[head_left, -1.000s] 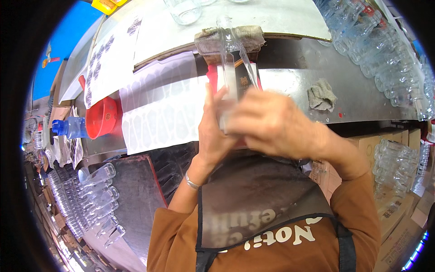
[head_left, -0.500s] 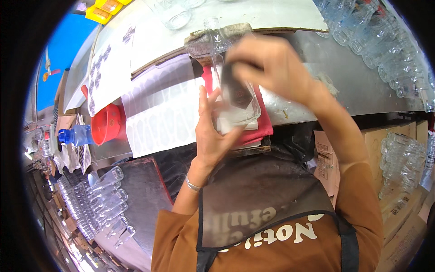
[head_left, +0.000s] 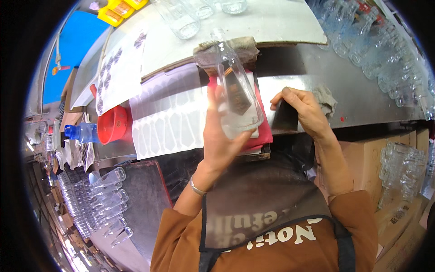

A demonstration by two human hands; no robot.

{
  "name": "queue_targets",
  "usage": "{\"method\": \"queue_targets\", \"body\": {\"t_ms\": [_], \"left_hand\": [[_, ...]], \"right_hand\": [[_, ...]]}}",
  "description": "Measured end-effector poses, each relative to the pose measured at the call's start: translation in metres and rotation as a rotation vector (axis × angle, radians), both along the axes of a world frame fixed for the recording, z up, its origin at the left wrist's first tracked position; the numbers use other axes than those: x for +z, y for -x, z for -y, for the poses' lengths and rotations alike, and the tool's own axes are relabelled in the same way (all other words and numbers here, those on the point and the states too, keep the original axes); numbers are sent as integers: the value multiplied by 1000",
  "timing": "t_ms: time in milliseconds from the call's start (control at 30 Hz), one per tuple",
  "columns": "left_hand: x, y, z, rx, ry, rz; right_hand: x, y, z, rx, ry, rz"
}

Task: The person repeatedly picks up clear plastic bottles, places a rectangular label on each bottle, and uses a handheld black device to press the label onto the bottle surface. After labeling, the person sets the bottle aside and repeats the process with the next bottle.

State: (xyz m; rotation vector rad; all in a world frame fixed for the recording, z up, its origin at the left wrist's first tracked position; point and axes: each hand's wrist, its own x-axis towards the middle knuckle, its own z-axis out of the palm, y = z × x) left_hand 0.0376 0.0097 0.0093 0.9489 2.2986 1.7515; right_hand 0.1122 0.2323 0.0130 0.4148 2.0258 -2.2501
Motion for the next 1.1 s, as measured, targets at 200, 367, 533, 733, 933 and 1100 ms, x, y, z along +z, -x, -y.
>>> {"method": "queue_targets", "body": {"t_ms": [200,367,533,733,933,1100], "left_hand": [[-4,10,6,-97,-119,93],[-25,10,11,9,135,-293],[-30,11,14,-9,122,-205],[-20,15,28,-119,136,-231],[32,183,73,365,228,-504],[1,337,102,387,645,-630]], "right_hand": [[5,12,31,91,-131,-54],[18,2,43,27,-679,-225],[18,1,52,-29,-808,-264],[20,0,47,-15,-756,-210],[12,-9,13,-218,-749,-84],[7,-2,13,-259,-733,-131]]}}
